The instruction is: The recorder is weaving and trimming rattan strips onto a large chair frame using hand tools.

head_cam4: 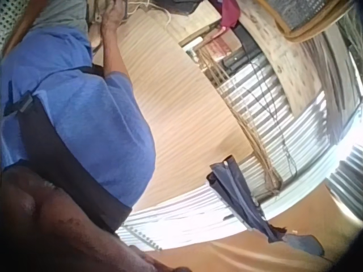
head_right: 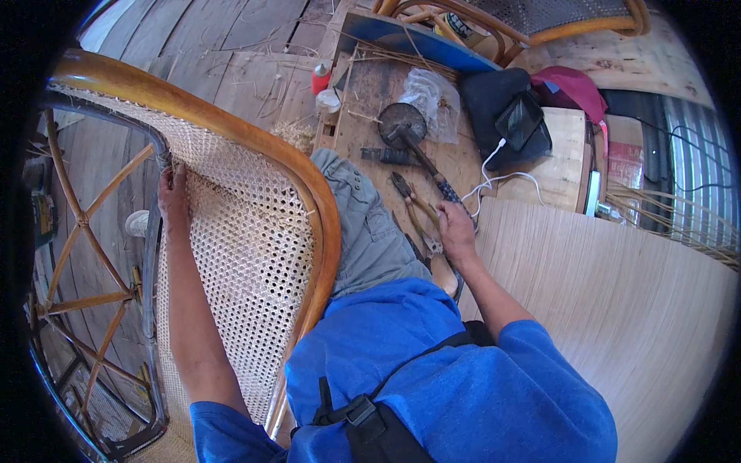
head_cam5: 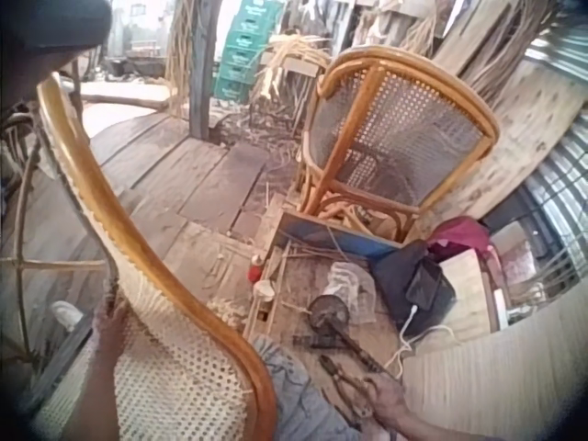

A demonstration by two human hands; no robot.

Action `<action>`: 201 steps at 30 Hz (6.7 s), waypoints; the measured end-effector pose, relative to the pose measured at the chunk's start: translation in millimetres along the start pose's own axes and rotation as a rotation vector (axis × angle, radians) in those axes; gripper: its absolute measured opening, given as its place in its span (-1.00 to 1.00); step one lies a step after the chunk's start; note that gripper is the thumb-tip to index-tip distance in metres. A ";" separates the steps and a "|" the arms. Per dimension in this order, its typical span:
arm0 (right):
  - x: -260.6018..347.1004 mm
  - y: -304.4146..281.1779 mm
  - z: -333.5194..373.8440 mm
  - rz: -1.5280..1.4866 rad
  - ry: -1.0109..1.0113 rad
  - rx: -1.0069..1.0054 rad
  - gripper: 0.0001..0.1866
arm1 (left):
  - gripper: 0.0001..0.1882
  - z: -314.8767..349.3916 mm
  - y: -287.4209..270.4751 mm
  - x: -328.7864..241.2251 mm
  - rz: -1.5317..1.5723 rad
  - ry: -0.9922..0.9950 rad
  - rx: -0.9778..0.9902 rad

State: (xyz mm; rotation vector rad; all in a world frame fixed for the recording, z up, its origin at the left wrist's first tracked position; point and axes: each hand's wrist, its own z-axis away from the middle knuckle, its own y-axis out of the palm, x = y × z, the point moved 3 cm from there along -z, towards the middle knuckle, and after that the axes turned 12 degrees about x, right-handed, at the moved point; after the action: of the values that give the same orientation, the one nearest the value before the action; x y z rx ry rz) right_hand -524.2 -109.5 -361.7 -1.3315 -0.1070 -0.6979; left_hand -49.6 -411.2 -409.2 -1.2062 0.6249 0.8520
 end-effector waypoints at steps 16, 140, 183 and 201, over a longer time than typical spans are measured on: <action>-43.8 33.7 83.7 -0.104 0.078 0.503 -0.74 | -0.83 7.1 2.5 25.0 0.253 0.155 -0.184; 473.6 143.0 -181.7 1.107 -1.010 0.409 -0.78 | -0.84 -13.9 -31.3 12.4 -0.013 0.237 -0.349; 469.7 149.4 -181.3 1.218 -1.232 0.343 -0.88 | -0.81 -15.5 -24.9 14.0 -0.087 0.226 -0.349; 480.5 148.7 -212.5 0.833 -1.059 0.781 -0.86 | -0.79 -11.5 -28.6 13.0 -0.095 0.196 -0.303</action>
State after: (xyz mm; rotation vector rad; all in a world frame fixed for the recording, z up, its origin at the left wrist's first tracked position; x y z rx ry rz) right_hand -131.4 -487.0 -326.4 -0.7279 -0.5677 0.7519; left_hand -18.3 -422.9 -407.2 -1.5959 0.6042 0.7715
